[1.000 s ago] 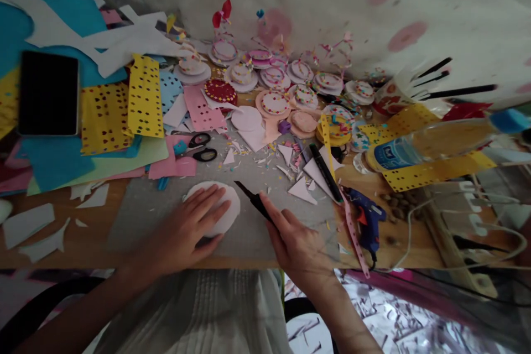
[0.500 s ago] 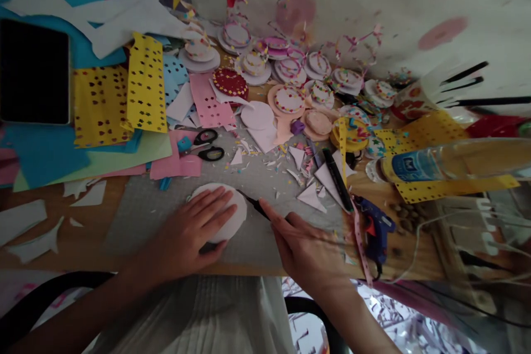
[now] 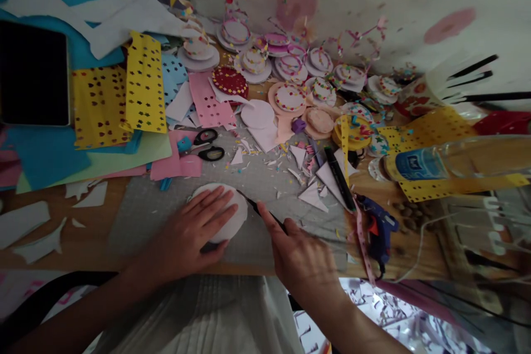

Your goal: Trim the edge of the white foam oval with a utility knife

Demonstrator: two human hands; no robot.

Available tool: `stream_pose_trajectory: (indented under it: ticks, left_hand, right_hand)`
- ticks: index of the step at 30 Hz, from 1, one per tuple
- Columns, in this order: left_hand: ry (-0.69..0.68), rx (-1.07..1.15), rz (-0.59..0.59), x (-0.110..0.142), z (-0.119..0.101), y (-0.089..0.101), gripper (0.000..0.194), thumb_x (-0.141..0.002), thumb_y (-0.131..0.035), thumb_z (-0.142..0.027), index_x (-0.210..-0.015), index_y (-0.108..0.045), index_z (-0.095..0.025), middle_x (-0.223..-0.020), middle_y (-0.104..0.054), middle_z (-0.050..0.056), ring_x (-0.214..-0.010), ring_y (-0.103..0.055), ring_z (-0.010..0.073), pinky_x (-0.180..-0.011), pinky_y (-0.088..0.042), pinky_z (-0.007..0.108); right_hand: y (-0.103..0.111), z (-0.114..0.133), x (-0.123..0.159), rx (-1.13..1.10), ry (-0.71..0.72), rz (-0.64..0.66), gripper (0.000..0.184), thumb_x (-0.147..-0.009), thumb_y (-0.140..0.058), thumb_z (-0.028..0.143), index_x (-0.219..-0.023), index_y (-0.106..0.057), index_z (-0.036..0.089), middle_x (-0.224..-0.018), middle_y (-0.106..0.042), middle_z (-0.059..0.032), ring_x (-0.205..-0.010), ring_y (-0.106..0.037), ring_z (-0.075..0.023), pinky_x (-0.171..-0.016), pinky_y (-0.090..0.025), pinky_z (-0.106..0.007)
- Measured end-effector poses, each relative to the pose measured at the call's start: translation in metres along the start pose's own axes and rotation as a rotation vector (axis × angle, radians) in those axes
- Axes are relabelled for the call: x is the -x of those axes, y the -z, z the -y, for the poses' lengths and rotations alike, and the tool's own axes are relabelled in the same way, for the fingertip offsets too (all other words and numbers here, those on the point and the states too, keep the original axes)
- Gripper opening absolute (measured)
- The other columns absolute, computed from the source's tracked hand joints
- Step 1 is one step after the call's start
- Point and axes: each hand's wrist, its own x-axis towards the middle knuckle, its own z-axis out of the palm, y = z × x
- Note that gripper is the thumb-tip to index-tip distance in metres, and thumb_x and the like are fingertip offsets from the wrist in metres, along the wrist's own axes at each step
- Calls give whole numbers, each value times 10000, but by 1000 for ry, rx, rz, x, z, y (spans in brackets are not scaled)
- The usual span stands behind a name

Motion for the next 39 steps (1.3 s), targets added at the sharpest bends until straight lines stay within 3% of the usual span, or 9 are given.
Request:
stream_pose_trajectory:
  ticks: [6, 12, 22, 33, 36, 39]
  left_hand:
    - [-19, -30, -16, -1, 1, 0, 524, -845, -554, -242, -1351, -498, -119, -1486, -423, 148, -1407, -321, 303, -1150, -296, 500]
    - [-21, -48, -7, -1, 1, 1, 517, -854, -542, -247, -1354, -497, -123, -1487, -425, 139, -1407, -324, 294, -1157, -285, 481]
    - [-46, -68, -26, 0, 2, 0, 545, -843, -563, -253, -1366, -480, -122, -1481, -430, 149, -1395, -342, 302, -1147, -307, 503]
    - [-58, -94, -29, 1, 1, 0, 519, -847, -569, -231, -1346, -497, -111, -1480, -430, 154, -1399, -335, 313, -1146, -310, 499]
    - [-67, -113, -21, 1, 1, 0, 520, -857, -564, -233, -1356, -485, -110, -1488, -417, 159, -1402, -328, 321, -1137, -323, 511]
    - [-89, -154, -34, 1, 1, -2, 525, -878, -559, -256, -1368, -469, -93, -1487, -410, 181, -1397, -330, 343, -1121, -345, 524]
  right_hand:
    - [-3, -2, 2, 4, 36, -18, 725, -855, -446, 88, -1513, -255, 325, -681, -610, 10, -479, -616, -135, -381, -372, -231]
    - [-14, 5, 11, -81, -26, -19, 674, -900, -404, 103, -1522, -228, 296, -717, -601, 14, -500, -643, -144, -389, -433, -232]
    - [-28, 22, 29, -179, -103, -60, 691, -947, -356, 132, -1545, -47, 288, -763, -627, -5, -496, -639, -145, -407, -475, -215]
    - [-33, 34, 43, -240, -157, -73, 673, -958, -348, 134, -1545, -53, 281, -790, -651, -17, -523, -661, -174, -406, -475, -236]
    - [-28, 31, 53, -329, -183, -77, 606, -978, -345, 180, -1534, -141, 311, -793, -661, -9, -532, -669, -171, -425, -476, -235]
    - [-23, 20, 57, -341, -295, -179, 540, -989, -376, 251, -1505, -251, 344, -882, -685, -28, -600, -693, -180, -454, -471, -238]
